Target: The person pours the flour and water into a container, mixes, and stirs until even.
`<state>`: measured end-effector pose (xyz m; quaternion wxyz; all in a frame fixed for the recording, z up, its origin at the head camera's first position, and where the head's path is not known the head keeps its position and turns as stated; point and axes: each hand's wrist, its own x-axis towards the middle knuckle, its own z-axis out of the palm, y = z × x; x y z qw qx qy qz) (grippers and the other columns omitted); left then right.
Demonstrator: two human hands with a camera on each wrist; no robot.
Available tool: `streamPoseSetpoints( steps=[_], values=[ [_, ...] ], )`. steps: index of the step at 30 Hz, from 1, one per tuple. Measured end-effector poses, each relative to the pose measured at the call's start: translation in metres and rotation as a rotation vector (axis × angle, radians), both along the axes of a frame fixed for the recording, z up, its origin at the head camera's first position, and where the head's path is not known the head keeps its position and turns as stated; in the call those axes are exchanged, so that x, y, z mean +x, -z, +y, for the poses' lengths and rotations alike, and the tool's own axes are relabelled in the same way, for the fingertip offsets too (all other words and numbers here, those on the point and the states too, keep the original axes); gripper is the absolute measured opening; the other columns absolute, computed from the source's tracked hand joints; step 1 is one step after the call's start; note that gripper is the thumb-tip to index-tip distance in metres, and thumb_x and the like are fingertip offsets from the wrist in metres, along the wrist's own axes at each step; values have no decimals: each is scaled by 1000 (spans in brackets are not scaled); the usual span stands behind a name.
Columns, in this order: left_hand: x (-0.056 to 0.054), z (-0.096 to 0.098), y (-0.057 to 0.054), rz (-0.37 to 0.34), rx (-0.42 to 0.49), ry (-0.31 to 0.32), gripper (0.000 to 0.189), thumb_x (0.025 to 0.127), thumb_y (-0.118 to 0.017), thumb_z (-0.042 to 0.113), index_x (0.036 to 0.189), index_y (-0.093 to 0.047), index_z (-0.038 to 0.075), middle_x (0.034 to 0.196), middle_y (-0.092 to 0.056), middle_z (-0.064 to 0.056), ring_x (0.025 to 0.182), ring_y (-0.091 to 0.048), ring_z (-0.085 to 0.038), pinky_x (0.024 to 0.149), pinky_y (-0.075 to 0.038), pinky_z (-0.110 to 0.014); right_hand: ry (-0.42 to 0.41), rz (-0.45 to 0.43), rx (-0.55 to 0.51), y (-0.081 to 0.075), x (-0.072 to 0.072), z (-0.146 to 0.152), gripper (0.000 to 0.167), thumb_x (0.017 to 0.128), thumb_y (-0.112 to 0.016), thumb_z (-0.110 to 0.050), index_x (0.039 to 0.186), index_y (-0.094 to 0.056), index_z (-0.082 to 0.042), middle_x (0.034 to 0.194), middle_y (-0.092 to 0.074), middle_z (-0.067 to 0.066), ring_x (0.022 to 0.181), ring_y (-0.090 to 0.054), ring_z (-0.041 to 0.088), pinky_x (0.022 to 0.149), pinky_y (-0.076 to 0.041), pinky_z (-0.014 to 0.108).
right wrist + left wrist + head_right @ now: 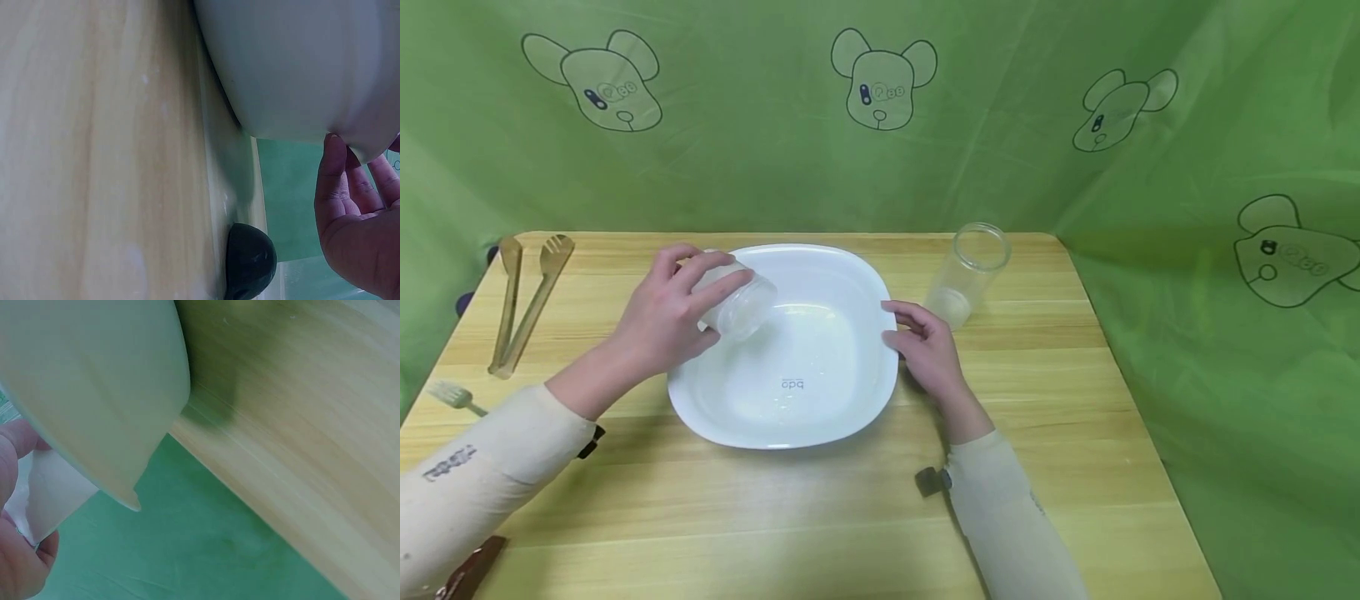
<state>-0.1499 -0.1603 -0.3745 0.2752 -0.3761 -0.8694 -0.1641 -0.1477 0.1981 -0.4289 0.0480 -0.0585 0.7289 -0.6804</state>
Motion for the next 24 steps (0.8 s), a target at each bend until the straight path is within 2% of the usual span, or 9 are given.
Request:
streamPoseSetpoints(
  steps=[5, 11, 18, 24],
  values=[
    [0, 2, -1, 2, -1, 1, 80, 54, -87, -2, 130, -63, 11, 128, -56, -19, 112, -45, -47, 81, -51, -56, 3, 1, 6, 0, 0, 0, 37, 92, -63, 2, 129, -63, 2, 119, -65, 25, 91, -69, 22, 71, -61, 32],
    [-2, 3, 1, 5, -20, 3, 79, 55, -87, -2, 130, -63, 12, 127, -56, -18, 112, -45, -46, 82, -50, -55, -1, 3, 7, 0, 0, 0, 37, 93, -63, 2, 130, -62, 2, 119, -65, 26, 90, -69, 22, 71, -61, 32],
    [-2, 5, 3, -7, -26, 28, 80, 55, -88, 1, 130, -63, 12, 126, -57, -17, 111, -45, -46, 77, -52, -53, 5, -2, 1, -1, 1, -1, 38, 92, -63, 3, 130, -63, 2, 118, -65, 25, 90, -70, 23, 70, -61, 32],
    [-4, 5, 3, 5, -68, 65, 81, 56, -89, 1, 132, -62, 13, 126, -57, -17, 112, -46, -46, 88, -50, -54, 7, -5, 5, -1, 1, -1, 37, 92, -63, 2, 129, -63, 1, 118, -66, 25, 90, -70, 23, 70, -61, 32]
  ],
)
